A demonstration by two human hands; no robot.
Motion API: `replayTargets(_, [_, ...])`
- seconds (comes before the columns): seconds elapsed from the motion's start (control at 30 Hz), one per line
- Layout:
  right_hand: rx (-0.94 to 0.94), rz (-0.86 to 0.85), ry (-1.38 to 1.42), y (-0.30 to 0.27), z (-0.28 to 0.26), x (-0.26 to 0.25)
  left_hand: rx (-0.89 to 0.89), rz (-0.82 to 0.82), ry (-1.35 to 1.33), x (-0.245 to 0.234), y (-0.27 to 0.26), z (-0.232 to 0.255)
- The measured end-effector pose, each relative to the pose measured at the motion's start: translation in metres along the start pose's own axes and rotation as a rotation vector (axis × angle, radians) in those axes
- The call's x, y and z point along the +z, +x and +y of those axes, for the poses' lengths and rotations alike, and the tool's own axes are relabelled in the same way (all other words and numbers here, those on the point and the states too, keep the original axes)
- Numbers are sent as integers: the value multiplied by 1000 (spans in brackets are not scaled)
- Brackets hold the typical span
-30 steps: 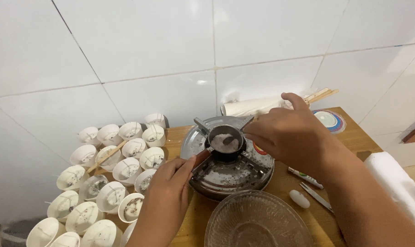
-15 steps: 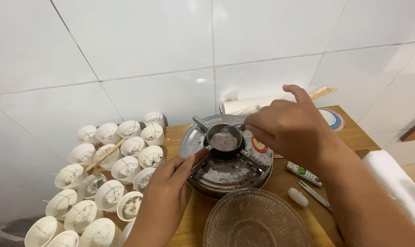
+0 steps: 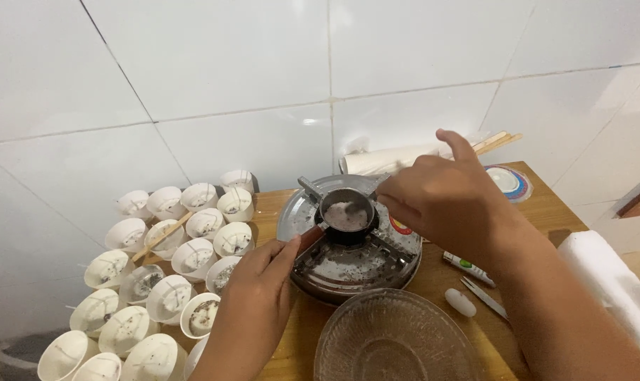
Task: Scraping wax from a bowl into a pot and stirring it on a portable stove.
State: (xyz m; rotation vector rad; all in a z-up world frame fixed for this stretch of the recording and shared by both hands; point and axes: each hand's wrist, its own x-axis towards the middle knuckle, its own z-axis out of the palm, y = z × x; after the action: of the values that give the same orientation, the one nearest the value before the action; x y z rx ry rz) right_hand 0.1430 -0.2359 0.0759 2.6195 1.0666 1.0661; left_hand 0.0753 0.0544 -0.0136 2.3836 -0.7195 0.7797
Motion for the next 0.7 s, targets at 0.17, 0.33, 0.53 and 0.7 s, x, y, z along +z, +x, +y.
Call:
replayTargets(0.17, [-7,40,86,0,-3,-3,6,32,-9,-2,1,4])
replayTargets(0.33, [-56,133,115,2,-6,-3,7,14,-14,-3,1,3])
replayTargets(0.53, [-6,-11,139,1,2,-5,-22,22,-4,-1,-1,3])
replayTargets(0.7, [12,-49,150,1,3,-11,-25,3,-1,-3,-1,3])
